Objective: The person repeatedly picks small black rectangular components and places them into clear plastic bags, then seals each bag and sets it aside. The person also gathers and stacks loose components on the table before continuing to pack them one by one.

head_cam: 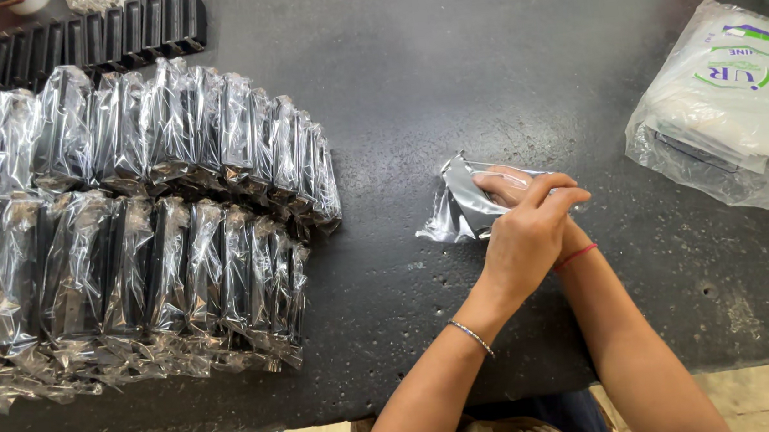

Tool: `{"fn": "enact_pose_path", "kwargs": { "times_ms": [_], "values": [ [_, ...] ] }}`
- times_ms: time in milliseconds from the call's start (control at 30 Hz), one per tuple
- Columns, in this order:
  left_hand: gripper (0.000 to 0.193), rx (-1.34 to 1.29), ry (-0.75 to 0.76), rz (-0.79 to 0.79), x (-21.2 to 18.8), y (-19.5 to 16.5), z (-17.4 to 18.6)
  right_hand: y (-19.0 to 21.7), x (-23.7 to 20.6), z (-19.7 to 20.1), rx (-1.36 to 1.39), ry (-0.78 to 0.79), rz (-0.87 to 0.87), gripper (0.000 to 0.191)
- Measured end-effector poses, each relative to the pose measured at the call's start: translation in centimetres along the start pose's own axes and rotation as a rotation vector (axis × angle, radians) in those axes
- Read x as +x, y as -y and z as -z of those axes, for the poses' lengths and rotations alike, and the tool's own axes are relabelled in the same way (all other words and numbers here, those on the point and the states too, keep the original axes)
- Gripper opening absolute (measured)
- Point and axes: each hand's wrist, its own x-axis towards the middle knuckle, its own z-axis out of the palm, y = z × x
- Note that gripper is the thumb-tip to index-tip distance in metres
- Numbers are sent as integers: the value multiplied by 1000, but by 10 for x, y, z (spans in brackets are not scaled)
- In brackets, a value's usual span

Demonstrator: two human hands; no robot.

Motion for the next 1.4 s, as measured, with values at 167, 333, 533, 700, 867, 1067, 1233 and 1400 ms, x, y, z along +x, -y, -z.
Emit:
{"fn": "enact_pose_path", "kwargs": {
  "times_ms": [167,333,533,700,867,1067,1233,1400],
  "values": [
    [29,-15,45,-12,2,4,1,17,23,7,707,145,-1031,29],
    [30,-61,70,-47,6,-2,5,-1,16,11,550,178,-656,26],
    [24,-155,30,18,21,8,30,-25,-6,16,712,165,-452,29],
    [16,29,165,145,27,49,73,-20,2,40,846,171,-844,25],
    [25,326,315,40,19,54,63,-11,9,69,695,-72,-852,23],
    [28,490,517,429,19,42,57,-11,10,72,660,-336,-842,19],
    [41,323,492,707,20,40,54,-6,14,67,624,-333,-846,19],
    [83,530,53,485,25,54,58,-4,14,69,615,-348,-853,19]
  ]
}}
